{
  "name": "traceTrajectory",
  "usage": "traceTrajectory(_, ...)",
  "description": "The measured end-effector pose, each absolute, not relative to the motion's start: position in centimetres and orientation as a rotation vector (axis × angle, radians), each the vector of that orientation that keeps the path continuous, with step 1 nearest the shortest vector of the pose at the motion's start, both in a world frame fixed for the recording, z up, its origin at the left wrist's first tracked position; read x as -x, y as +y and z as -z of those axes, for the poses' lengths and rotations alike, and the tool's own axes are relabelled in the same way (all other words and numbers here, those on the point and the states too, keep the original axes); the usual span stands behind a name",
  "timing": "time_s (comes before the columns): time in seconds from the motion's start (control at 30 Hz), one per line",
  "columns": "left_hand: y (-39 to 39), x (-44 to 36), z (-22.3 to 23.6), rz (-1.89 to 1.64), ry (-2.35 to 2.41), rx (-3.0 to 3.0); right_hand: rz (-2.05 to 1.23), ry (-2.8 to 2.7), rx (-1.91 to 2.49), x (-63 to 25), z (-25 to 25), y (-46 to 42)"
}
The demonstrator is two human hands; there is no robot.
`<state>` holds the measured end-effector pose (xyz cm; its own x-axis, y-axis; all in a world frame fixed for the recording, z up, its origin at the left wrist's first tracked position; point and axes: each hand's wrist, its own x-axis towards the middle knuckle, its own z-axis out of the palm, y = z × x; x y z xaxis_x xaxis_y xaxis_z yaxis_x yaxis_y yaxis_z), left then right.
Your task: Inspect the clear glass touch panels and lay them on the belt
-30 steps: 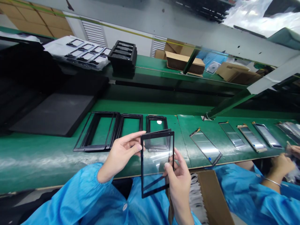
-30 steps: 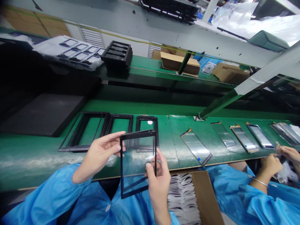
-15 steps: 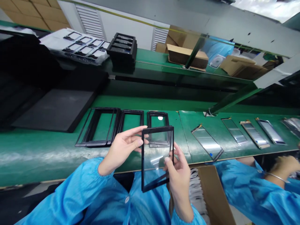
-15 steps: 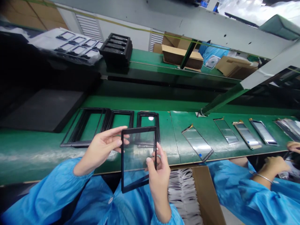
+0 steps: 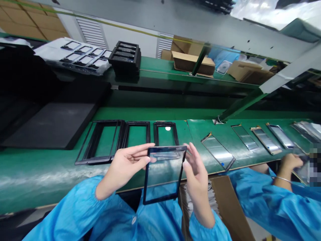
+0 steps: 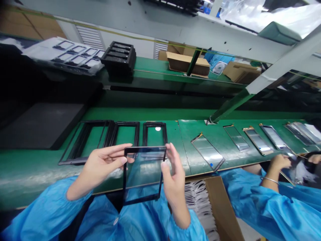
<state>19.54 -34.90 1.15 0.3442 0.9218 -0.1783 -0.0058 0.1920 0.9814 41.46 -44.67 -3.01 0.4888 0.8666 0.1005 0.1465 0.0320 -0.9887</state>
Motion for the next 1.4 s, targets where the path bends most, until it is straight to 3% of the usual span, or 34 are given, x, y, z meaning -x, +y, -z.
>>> traceTrajectory(0.1, -35.3, -19.2, -1.4, -0.824, 1.023, -1.251, -0.91, -0.807, 1.346, -42.2, 1.4, -43.6)
traceTrajectory(0.47, -35.3, -18.5, -0.9, -0.789, 1.013, -1.329, -0.853, -0.704, 1.322, -41.4, 0.0, -43.9)
traceTrajectory(0.6, -35.2, -18.8, -1.4, -0.771, 0.986, -1.635, -0.846, -0.738, 1.352, -41.1, -0.3, -43.8)
traceTrajectory(0.73, -35.0, -20.0, -2.8, -0.558, 0.819, -2.075, -1.114, -0.901, 1.295, -40.6, -0.5, -42.9)
traceTrajectory(0.9, -34.9, -20.1, -2.6, -0.364, 0.835, -1.71, -1.331, -0.919, 1.332, -43.9, 0.3, -43.2)
traceTrajectory(1.13, -36.0, -19.6, -0.8, -0.682, 0.955, -1.224, -1.039, -0.527, 1.435, -46.1, 3.4, -45.4)
traceTrajectory(1.4, -36.4, -19.5, -0.3, -0.681, 0.961, -1.175, -0.796, -0.623, 1.515, -44.0, 1.7, -46.1)
